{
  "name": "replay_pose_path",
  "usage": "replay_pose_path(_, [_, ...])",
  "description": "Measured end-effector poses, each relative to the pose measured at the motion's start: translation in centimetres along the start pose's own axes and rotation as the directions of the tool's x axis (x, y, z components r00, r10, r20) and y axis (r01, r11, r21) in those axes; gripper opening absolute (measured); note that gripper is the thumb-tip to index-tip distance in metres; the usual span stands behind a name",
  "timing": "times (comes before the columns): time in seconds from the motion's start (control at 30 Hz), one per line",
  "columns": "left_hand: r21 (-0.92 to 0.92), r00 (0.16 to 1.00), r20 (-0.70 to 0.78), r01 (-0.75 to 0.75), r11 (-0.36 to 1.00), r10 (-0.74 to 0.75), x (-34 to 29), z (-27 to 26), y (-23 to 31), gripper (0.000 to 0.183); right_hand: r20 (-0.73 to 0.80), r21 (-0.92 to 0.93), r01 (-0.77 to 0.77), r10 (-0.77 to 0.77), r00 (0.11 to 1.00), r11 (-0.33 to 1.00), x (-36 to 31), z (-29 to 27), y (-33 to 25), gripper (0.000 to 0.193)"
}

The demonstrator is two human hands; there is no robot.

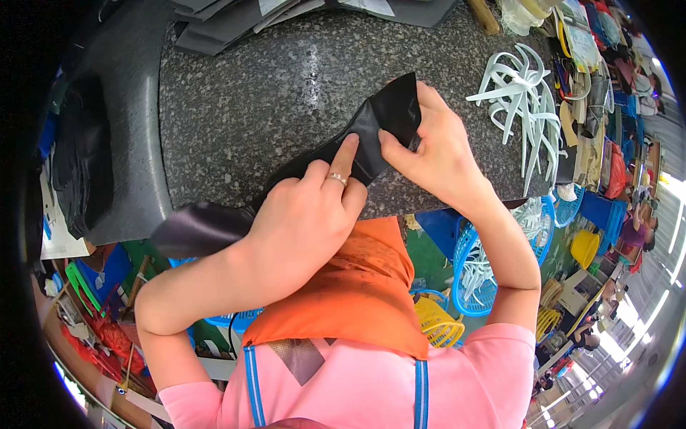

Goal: The person applies white reinforcement strips to the edges of black shoe upper components by hand, pressing them down firmly and smoothing them along the curved edges of the material before moving the finished pieces to a container.

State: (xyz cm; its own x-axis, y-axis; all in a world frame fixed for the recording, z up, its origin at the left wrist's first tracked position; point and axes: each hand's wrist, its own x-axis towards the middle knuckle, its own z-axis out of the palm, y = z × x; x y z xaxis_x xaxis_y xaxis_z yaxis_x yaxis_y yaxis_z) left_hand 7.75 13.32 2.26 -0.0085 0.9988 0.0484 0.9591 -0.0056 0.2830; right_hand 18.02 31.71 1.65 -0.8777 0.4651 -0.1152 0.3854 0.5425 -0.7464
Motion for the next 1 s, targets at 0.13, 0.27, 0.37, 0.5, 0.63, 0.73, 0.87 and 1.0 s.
replay_pose_path(0.13, [-0.103, 0.988, 0.154, -0.017, 0.995, 0.033, 2.0, -0.8, -1.0, 0.028, 0.000, -0.331, 0.329, -0.349, 0.937, 0.884, -0.2, 0.3, 1.6, 0.021])
replay_pose_path(0.27, [-0.172, 0.976, 0.213, -0.012, 0.985, 0.049, 4.3, 0.1, -2.1, 0.032, 0.003, -0.569, 0.328, -0.397, 0.918, 0.754, 0.7, -0.1, 1.2, 0.027])
replay_pose_path(0.37, [-0.146, 0.982, 0.187, -0.013, 0.989, 0.041, 4.0, -0.1, -1.5, 0.032, -0.197, -0.701, 0.241, -0.507, 0.839, 0.671, 0.9, 0.4, 0.2, 0.042])
replay_pose_path(0.5, [-0.102, 0.990, 0.127, 0.074, 0.992, -0.061, -0.2, -1.1, 0.5, 0.032, 0.136, -0.505, 0.461, -0.461, 0.877, 0.729, -1.6, -0.6, 1.5, 0.045])
replay_pose_path(0.63, [-0.224, 0.971, -0.135, 0.162, 0.961, -0.195, -3.0, -0.4, 0.3, 0.034, 0.249, -0.469, 0.553, -0.498, 0.831, 0.689, -2.4, 0.1, -0.1, 0.050])
replay_pose_path(0.73, [-0.343, 0.890, -0.054, 0.410, 0.845, -0.453, -4.5, -1.5, 0.3, 0.036, 0.268, -0.291, 0.587, -0.525, 0.808, 0.755, -1.2, -0.9, 1.1, 0.054])
replay_pose_path(0.87, [-0.491, 0.841, -0.102, 0.422, 0.762, -0.532, -4.1, -1.0, -0.7, 0.017, 0.254, -0.455, 0.603, -0.554, 0.793, 0.655, -0.4, -0.7, -2.0, 0.039])
replay_pose_path(1.0, [-0.647, 0.818, -0.034, 0.420, 0.636, -0.575, -4.3, -0.7, -1.5, 0.013, 0.425, -0.131, 0.724, -0.621, 0.658, 0.677, 1.7, 2.7, -2.7, 0.010])
